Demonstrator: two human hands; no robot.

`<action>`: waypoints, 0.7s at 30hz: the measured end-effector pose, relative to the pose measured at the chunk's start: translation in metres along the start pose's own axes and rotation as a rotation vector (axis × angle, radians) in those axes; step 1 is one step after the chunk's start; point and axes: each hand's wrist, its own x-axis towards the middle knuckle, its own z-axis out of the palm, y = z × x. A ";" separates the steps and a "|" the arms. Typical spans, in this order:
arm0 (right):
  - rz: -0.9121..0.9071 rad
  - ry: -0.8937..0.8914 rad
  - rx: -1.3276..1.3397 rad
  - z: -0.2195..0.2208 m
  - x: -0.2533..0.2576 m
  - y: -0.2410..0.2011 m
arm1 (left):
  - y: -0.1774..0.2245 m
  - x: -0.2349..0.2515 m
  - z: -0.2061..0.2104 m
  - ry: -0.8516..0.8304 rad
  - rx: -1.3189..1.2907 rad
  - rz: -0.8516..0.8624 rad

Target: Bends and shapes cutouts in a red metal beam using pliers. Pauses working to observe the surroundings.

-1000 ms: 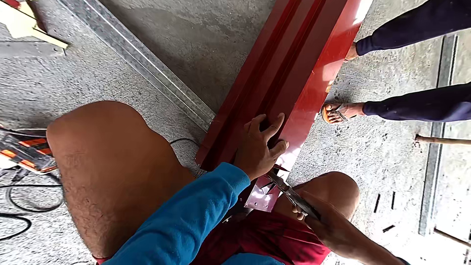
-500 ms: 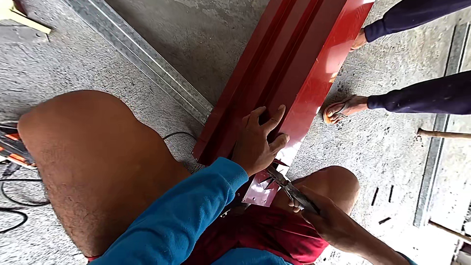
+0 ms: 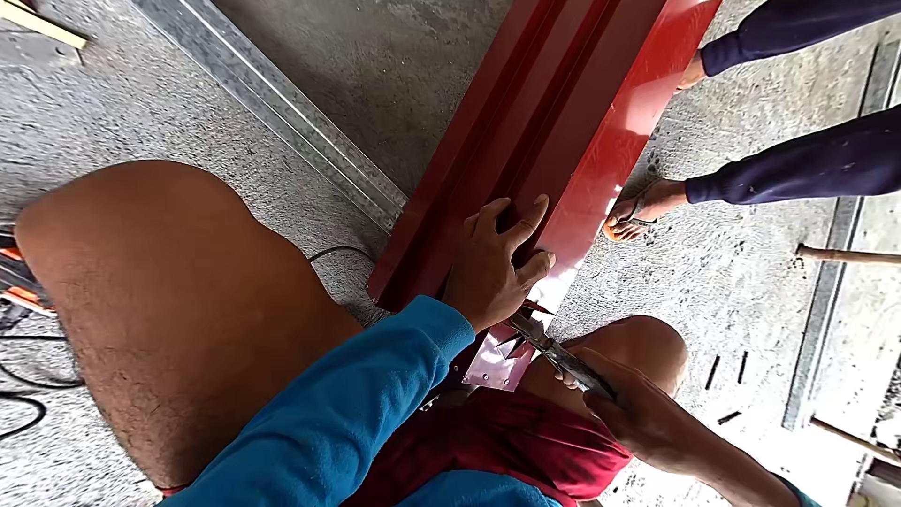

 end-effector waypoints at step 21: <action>-0.026 0.016 -0.046 -0.008 0.006 0.005 | 0.001 0.000 -0.001 -0.008 -0.007 -0.010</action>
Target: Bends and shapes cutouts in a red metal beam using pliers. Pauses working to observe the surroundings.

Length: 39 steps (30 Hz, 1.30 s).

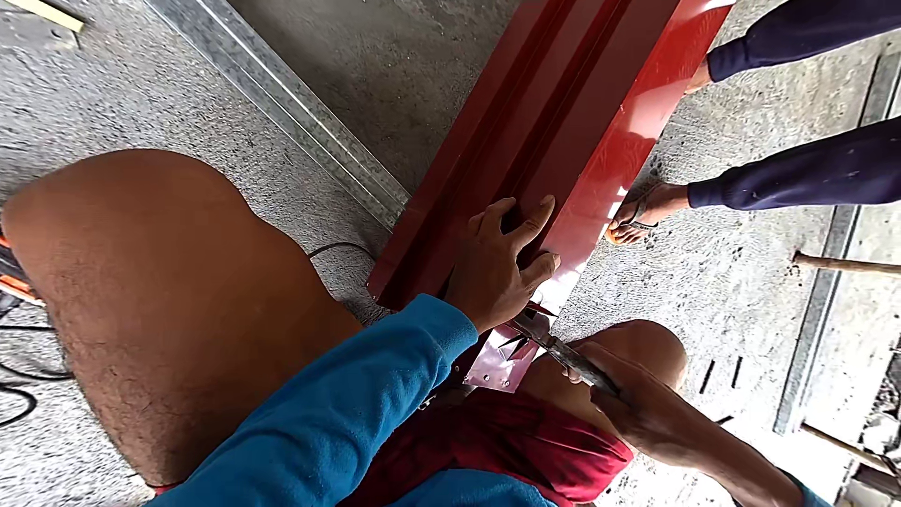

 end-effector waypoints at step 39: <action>-0.095 0.188 -0.090 0.011 0.011 0.004 | 0.000 0.001 0.004 0.026 -0.002 0.020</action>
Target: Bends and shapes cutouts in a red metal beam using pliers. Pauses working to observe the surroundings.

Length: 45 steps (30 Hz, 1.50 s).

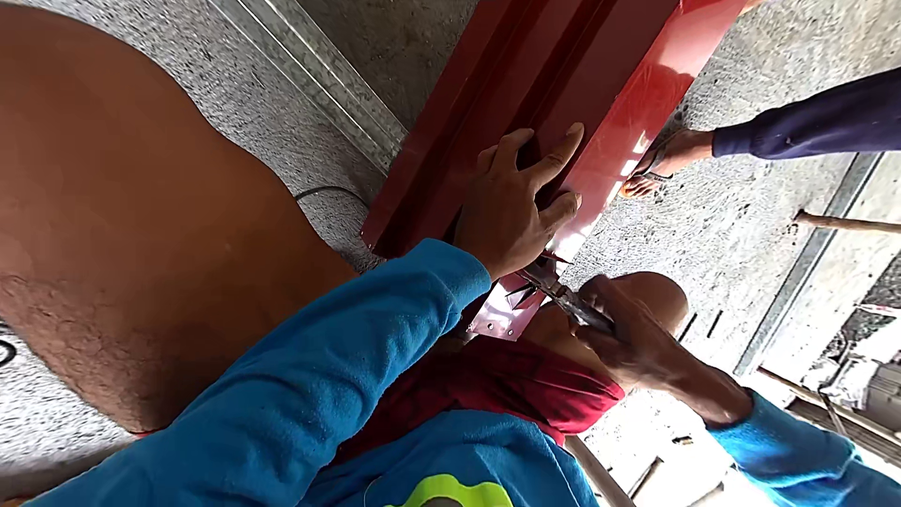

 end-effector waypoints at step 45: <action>0.696 -0.850 -0.373 -0.153 0.076 -0.192 | 0.009 0.004 -0.001 -0.097 0.093 0.009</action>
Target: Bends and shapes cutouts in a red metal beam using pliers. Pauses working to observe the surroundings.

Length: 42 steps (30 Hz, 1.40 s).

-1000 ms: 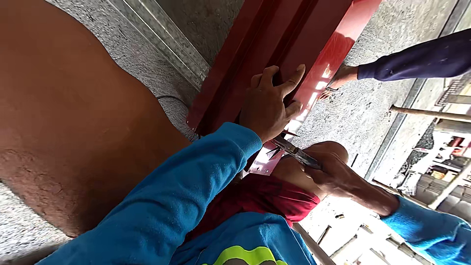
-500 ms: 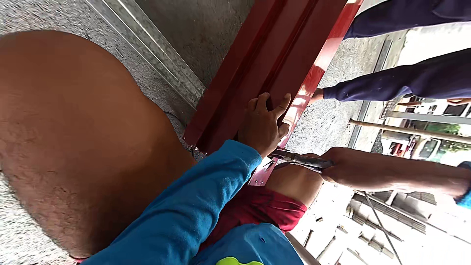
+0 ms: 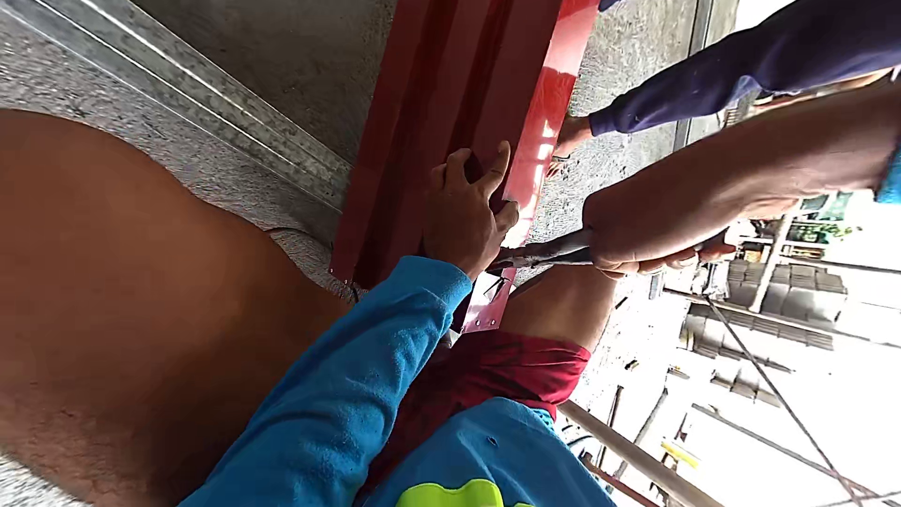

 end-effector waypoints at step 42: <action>-1.210 0.304 1.600 0.287 0.165 0.037 | 0.005 -0.147 0.000 0.163 0.090 -0.025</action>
